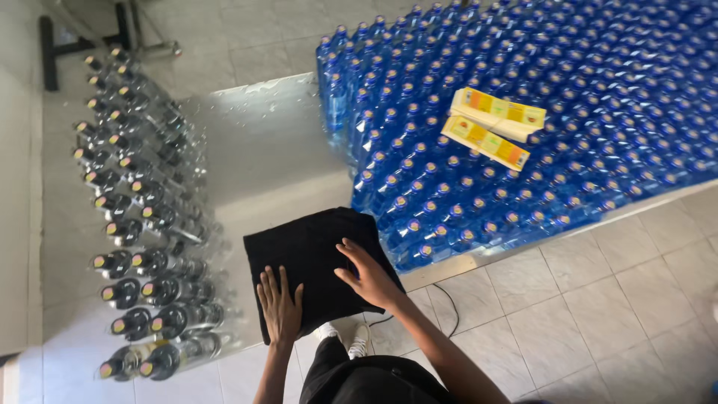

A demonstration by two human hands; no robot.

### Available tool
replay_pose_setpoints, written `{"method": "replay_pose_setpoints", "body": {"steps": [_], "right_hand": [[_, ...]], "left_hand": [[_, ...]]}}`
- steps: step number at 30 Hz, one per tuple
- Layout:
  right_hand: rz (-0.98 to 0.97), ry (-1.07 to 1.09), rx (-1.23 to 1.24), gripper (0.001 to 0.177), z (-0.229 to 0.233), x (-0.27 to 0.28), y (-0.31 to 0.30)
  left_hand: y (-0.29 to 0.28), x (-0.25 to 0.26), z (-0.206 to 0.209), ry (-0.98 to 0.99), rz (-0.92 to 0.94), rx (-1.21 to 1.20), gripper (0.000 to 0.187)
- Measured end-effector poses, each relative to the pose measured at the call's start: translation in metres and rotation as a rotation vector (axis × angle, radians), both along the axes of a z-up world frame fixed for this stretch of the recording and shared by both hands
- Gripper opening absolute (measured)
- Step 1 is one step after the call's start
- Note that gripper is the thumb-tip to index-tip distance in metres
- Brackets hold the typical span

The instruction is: The person picks up a water bottle, applies a yellow label to its body, and places it on a metal table. This process is repeated for several bottles, with the person handling labels and bottles throughout the video.

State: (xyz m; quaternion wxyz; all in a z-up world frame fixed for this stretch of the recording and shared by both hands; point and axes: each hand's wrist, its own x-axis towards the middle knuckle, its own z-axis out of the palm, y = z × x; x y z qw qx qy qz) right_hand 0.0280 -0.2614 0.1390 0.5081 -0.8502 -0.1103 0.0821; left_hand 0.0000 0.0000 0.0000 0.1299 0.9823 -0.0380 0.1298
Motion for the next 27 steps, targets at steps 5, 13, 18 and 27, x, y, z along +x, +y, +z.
{"method": "replay_pose_setpoints", "body": {"steps": [5, 13, 18, 27], "right_hand": [[-0.306, -0.378, -0.174, 0.042, 0.095, 0.043, -0.106], [-0.436, -0.394, -0.540, 0.037, 0.134, 0.066, -0.180], [-0.528, 0.220, -0.585, 0.051, 0.161, -0.004, -0.113], [-0.615, -0.076, -0.688, 0.041, 0.041, -0.034, -0.095]], "left_hand": [[-0.003, 0.001, 0.001, 0.026, 0.013, 0.040, 0.077], [0.006, 0.013, -0.013, 0.202, -0.006, -0.307, 0.079], [-0.015, 0.040, 0.003, 0.227, -0.065, -0.450, 0.078], [-0.080, 0.071, 0.099, 0.618, -0.633, -0.760, 0.074]]}}
